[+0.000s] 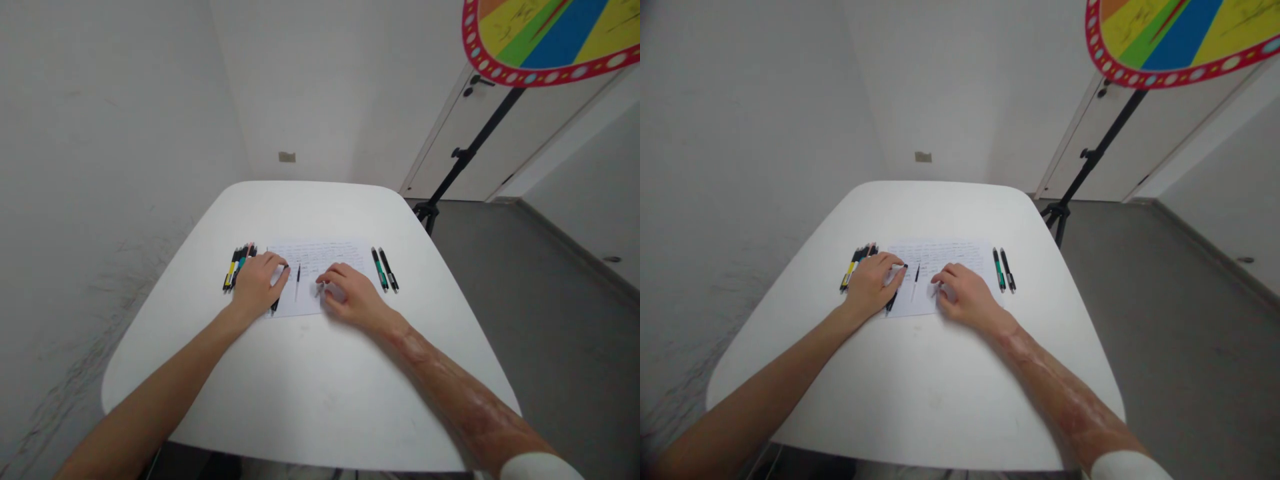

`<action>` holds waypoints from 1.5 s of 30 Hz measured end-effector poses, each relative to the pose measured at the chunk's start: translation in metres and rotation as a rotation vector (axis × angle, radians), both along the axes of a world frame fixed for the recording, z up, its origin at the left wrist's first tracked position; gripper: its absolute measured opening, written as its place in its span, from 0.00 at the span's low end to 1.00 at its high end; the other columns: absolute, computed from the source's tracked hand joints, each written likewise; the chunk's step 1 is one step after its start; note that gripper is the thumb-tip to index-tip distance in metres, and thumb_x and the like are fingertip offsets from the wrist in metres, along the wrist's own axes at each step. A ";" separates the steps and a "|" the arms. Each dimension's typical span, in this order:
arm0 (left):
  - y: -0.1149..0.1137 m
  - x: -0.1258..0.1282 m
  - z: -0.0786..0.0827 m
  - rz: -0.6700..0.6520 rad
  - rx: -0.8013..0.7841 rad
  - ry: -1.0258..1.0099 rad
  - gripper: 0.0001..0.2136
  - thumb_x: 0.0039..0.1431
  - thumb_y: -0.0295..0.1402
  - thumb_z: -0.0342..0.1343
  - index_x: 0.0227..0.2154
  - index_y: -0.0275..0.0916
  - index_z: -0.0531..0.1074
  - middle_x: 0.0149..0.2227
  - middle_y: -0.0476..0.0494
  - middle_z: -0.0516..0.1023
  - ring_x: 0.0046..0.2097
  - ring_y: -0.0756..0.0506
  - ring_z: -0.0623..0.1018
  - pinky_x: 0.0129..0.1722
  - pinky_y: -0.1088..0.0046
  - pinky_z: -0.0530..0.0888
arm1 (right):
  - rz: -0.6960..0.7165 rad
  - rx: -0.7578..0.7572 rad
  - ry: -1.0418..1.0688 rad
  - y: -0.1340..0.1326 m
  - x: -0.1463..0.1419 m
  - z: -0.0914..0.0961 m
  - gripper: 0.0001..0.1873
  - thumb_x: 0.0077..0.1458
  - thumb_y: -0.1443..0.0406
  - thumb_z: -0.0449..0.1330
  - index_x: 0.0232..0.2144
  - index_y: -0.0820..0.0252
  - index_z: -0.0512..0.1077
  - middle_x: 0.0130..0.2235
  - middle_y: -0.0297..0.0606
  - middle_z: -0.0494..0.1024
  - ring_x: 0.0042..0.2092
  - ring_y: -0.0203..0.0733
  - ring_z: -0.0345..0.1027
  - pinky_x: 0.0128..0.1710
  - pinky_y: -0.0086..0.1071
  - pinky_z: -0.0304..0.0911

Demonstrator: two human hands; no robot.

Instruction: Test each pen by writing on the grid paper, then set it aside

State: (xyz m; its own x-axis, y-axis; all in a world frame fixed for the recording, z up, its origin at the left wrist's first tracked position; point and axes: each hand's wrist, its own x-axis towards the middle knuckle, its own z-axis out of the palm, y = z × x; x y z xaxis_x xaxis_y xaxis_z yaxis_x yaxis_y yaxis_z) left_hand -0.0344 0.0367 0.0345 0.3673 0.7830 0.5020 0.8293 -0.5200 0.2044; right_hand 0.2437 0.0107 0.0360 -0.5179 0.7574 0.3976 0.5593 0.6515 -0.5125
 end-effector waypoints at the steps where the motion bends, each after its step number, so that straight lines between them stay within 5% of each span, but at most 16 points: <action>1: -0.001 0.004 0.004 -0.002 -0.010 0.035 0.08 0.76 0.38 0.56 0.43 0.42 0.77 0.45 0.40 0.84 0.49 0.37 0.81 0.52 0.57 0.72 | 0.033 0.020 -0.112 -0.002 -0.002 0.005 0.16 0.60 0.72 0.61 0.50 0.57 0.78 0.48 0.45 0.81 0.49 0.49 0.72 0.49 0.42 0.66; 5: 0.003 0.019 0.016 -0.057 -0.162 0.255 0.10 0.70 0.41 0.62 0.35 0.41 0.78 0.39 0.40 0.85 0.45 0.36 0.82 0.49 0.55 0.72 | 0.089 0.058 -0.411 -0.002 -0.009 0.017 0.10 0.63 0.70 0.64 0.46 0.59 0.81 0.45 0.45 0.81 0.45 0.50 0.70 0.45 0.42 0.62; 10: 0.019 0.036 0.022 -0.061 -0.288 0.424 0.09 0.65 0.37 0.62 0.30 0.41 0.80 0.35 0.38 0.86 0.42 0.34 0.84 0.48 0.53 0.72 | 0.107 0.072 -0.537 0.007 -0.015 0.027 0.05 0.66 0.70 0.66 0.37 0.60 0.82 0.41 0.46 0.82 0.44 0.50 0.71 0.42 0.41 0.58; 19: 0.037 0.053 0.014 -0.022 -0.250 0.356 0.13 0.60 0.44 0.67 0.25 0.41 0.80 0.24 0.40 0.82 0.36 0.36 0.84 0.46 0.59 0.71 | 0.190 0.100 -0.613 0.014 -0.024 0.039 0.03 0.62 0.70 0.66 0.35 0.61 0.81 0.39 0.46 0.84 0.43 0.50 0.74 0.43 0.41 0.59; 26: 0.016 0.036 0.028 0.067 -0.082 0.200 0.08 0.59 0.38 0.67 0.27 0.42 0.79 0.30 0.44 0.86 0.34 0.39 0.82 0.46 0.55 0.71 | 0.064 -0.054 -0.070 0.010 -0.001 0.030 0.06 0.57 0.71 0.65 0.36 0.56 0.78 0.37 0.36 0.80 0.36 0.42 0.69 0.39 0.36 0.61; 33: -0.009 0.029 0.012 -0.040 0.127 0.073 0.04 0.65 0.32 0.62 0.33 0.42 0.79 0.31 0.47 0.87 0.34 0.42 0.83 0.48 0.57 0.71 | -0.186 -0.294 0.644 0.010 -0.007 -0.003 0.03 0.56 0.64 0.66 0.34 0.55 0.78 0.30 0.32 0.77 0.30 0.39 0.65 0.33 0.35 0.61; 39: -0.014 0.022 0.000 -0.118 0.180 0.085 0.07 0.68 0.32 0.60 0.34 0.43 0.80 0.31 0.48 0.86 0.34 0.43 0.83 0.45 0.58 0.72 | -0.262 -0.330 0.778 0.011 -0.009 -0.029 0.05 0.56 0.61 0.68 0.35 0.54 0.78 0.29 0.32 0.77 0.31 0.40 0.67 0.34 0.36 0.64; 45: -0.014 0.021 -0.006 -0.209 0.190 0.125 0.07 0.71 0.32 0.59 0.36 0.45 0.80 0.32 0.50 0.86 0.34 0.44 0.82 0.44 0.58 0.70 | -0.264 -0.393 0.847 0.010 -0.007 -0.031 0.09 0.56 0.58 0.70 0.37 0.54 0.79 0.33 0.36 0.82 0.32 0.41 0.74 0.32 0.35 0.68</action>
State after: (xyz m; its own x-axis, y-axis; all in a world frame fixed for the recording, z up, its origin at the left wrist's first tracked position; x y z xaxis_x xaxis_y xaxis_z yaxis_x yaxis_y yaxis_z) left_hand -0.0130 0.0223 0.0290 0.5789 0.5804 0.5727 0.7129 -0.7012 -0.0101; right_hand 0.2371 0.0210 0.0048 0.0296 0.9667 0.2543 0.0082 0.2542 -0.9671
